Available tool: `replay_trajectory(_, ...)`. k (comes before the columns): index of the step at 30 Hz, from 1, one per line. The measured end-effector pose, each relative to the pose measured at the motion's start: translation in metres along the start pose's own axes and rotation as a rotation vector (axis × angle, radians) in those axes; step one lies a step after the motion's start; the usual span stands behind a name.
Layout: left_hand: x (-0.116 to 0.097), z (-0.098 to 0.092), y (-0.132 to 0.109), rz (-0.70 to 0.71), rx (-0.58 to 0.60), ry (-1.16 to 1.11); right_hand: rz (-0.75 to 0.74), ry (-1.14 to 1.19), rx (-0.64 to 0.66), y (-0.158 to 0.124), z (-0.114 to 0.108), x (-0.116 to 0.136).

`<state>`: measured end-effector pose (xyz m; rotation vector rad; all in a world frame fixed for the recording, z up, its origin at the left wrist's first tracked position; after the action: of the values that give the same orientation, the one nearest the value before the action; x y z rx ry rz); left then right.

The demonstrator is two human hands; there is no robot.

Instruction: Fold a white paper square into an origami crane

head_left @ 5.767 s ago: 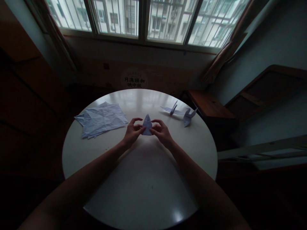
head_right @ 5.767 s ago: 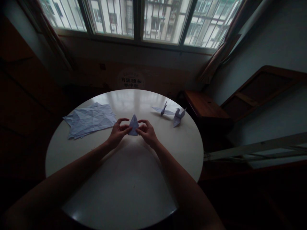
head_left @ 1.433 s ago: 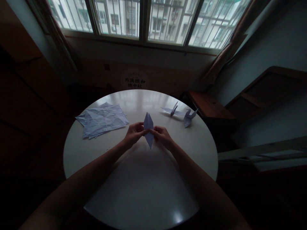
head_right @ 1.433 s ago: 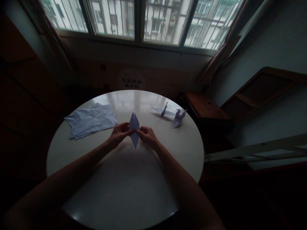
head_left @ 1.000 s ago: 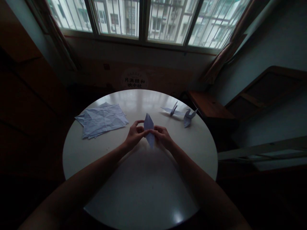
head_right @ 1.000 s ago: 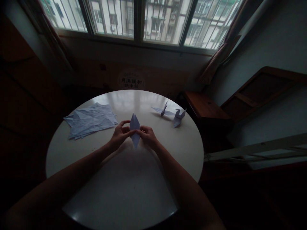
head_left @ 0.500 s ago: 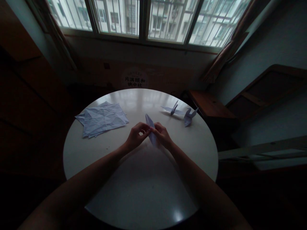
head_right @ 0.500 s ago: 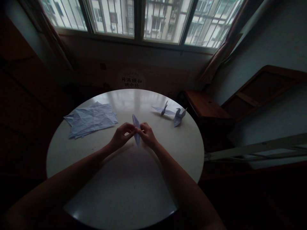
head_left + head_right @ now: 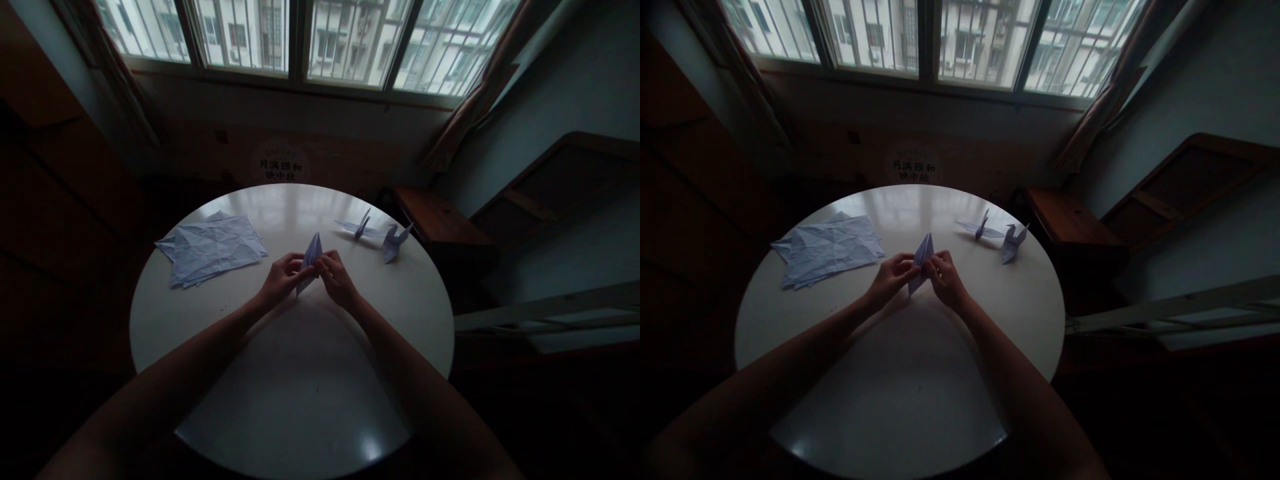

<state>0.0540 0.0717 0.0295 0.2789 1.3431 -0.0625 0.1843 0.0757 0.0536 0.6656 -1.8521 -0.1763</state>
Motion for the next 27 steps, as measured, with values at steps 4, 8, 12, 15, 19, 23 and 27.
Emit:
replay_trajectory(4, -0.002, 0.001, -0.001, -0.012, 0.015, -0.019, -0.006, -0.004, -0.048, -0.001, -0.002, 0.001)
replay_trajectory(8, -0.003, -0.001, -0.002, -0.009, -0.014, -0.063, 0.037, 0.085, -0.096, -0.001, -0.004, -0.005)
replay_trajectory(12, -0.003, 0.001, -0.002, 0.012, 0.007, -0.086, 0.109, 0.201, -0.12, 0.001, -0.006, -0.014)
replay_trajectory(15, -0.003, 0.0, -0.001, 0.009, 0.004, -0.07, 0.146, 0.236, -0.118, 0.002, -0.007, -0.019)
replay_trajectory(19, -0.001, -0.003, -0.001, -0.018, -0.031, -0.074, 0.161, 0.258, -0.132, 0.002, -0.009, -0.022)
replay_trajectory(23, 0.0, -0.003, -0.002, -0.06, -0.048, -0.103, 0.189, 0.354, -0.138, 0.002, -0.01, -0.021)
replay_trajectory(27, 0.0, -0.002, -0.003, -0.073, -0.064, -0.122, 0.262, 0.481, -0.129, 0.001, -0.009, -0.024)
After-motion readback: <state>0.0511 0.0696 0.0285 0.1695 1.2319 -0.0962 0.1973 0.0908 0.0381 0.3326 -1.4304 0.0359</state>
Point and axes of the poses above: each hand's wrist, its own y-axis towards the middle knuckle, its own z-axis out of the palm, x = y × z, the point moved 7 cm from there along y, towards the middle knuckle, and after that the axes turned 3 degrees about x, right-handed, at the moved point
